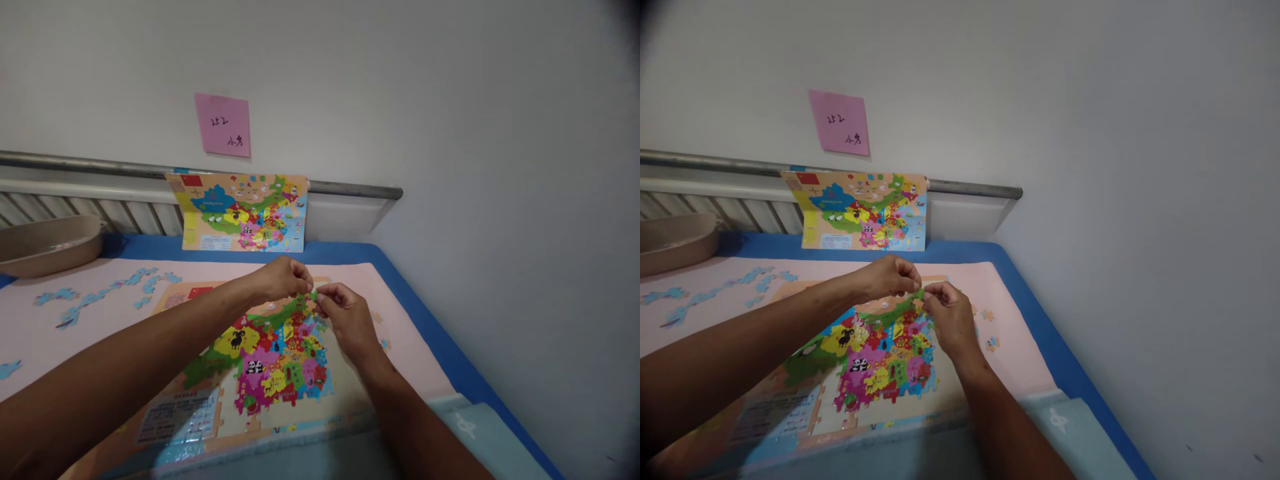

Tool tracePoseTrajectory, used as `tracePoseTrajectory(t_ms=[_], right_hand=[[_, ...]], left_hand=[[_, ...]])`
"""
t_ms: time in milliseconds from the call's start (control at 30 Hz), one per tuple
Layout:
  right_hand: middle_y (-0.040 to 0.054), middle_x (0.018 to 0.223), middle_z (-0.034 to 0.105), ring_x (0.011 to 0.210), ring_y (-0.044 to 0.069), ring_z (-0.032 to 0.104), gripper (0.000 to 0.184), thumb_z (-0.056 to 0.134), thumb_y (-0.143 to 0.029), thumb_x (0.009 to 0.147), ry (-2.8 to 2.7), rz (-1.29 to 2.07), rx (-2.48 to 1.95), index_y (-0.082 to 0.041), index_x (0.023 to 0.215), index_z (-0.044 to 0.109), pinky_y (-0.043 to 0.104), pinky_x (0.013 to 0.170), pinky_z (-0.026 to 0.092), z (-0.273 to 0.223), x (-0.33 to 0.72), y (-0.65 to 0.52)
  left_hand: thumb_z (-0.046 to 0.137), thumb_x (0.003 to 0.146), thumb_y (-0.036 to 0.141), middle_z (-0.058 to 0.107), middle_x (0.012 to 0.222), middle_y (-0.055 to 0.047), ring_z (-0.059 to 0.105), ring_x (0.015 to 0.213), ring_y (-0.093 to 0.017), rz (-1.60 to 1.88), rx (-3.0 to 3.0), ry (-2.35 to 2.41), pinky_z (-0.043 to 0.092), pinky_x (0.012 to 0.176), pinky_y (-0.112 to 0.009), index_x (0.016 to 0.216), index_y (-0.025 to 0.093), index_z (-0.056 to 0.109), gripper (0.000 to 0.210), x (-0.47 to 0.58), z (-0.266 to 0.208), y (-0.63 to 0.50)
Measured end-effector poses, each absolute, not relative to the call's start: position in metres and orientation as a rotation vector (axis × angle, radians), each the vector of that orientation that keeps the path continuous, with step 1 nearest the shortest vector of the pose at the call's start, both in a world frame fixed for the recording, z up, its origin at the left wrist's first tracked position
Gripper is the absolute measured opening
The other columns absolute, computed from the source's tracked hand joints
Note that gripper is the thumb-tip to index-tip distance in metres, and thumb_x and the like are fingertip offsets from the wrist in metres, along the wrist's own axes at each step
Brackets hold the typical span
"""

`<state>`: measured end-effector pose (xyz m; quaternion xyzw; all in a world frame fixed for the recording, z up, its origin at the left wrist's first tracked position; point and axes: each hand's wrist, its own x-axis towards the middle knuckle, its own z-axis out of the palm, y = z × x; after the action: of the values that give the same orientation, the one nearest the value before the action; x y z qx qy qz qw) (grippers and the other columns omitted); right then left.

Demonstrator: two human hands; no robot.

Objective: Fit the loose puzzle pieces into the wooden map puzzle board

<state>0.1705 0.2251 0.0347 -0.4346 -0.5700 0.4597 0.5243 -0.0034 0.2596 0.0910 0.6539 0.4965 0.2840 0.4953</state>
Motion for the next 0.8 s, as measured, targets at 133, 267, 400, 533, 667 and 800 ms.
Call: tracePoseTrajectory(t_ms=[133,267,400,533,667,800], right_hand=[[0.0005,0.069,0.064,0.061,0.014,0.053,0.011,0.065,-0.028,0.076,-1.425,1.097,-1.033,-0.018,0.079,0.069,0.025,0.058,0.042,0.0353,0.1702,0.2237],[-0.0002,0.069,0.063,0.064,0.015,0.055,0.010,0.065,-0.027,0.077,-1.459,1.097,-1.025,-0.018,0.079,0.069,0.024,0.060,0.041,0.0364,0.1696,0.2217],[0.0002,0.072,0.065,0.067,0.015,0.056,0.011,0.064,-0.028,0.079,-1.479,1.116,-1.020,-0.019,0.081,0.069,0.024,0.061,0.042,0.0329,0.1700,0.2226],[0.0002,0.073,0.065,0.065,0.014,0.055,0.012,0.064,-0.029,0.080,-1.515,1.089,-1.058,-0.019,0.083,0.069,0.024,0.060,0.041,0.0287,0.1711,0.2250],[0.0000,0.072,0.064,0.066,0.015,0.056,0.011,0.064,-0.029,0.079,-1.504,1.084,-1.070,-0.019,0.081,0.066,0.025,0.060,0.042,0.0289,0.1706,0.2253],[-0.0001,0.071,0.063,0.063,0.014,0.054,0.011,0.065,-0.029,0.077,-1.479,1.066,-1.064,-0.019,0.078,0.064,0.025,0.059,0.042,0.0333,0.1673,0.2228]], left_hand=[[0.063,0.063,0.022,0.057,0.055,0.003,0.047,0.051,-0.011,0.620,1.653,1.185,0.036,0.047,-0.023,0.069,0.014,0.067,0.011,-0.0032,0.0906,0.2592],[0.064,0.062,0.025,0.055,0.054,0.003,0.045,0.051,-0.011,0.572,1.741,1.176,0.033,0.046,-0.023,0.068,0.015,0.068,0.013,-0.0072,0.0888,0.2607],[0.062,0.062,0.027,0.054,0.054,0.003,0.043,0.050,-0.011,0.543,1.801,1.190,0.029,0.045,-0.023,0.070,0.015,0.069,0.015,-0.0097,0.0870,0.2620],[0.060,0.064,0.028,0.058,0.058,0.002,0.048,0.054,-0.013,0.564,1.795,1.209,0.034,0.047,-0.023,0.072,0.015,0.068,0.017,-0.0097,0.0850,0.2626],[0.059,0.063,0.025,0.057,0.057,0.001,0.048,0.053,-0.013,0.550,1.775,1.214,0.036,0.048,-0.023,0.069,0.016,0.068,0.014,-0.0090,0.0821,0.2637],[0.058,0.062,0.020,0.059,0.058,0.001,0.048,0.052,-0.012,0.574,1.732,1.242,0.037,0.047,-0.023,0.066,0.016,0.066,0.010,-0.0075,0.0817,0.2657]])
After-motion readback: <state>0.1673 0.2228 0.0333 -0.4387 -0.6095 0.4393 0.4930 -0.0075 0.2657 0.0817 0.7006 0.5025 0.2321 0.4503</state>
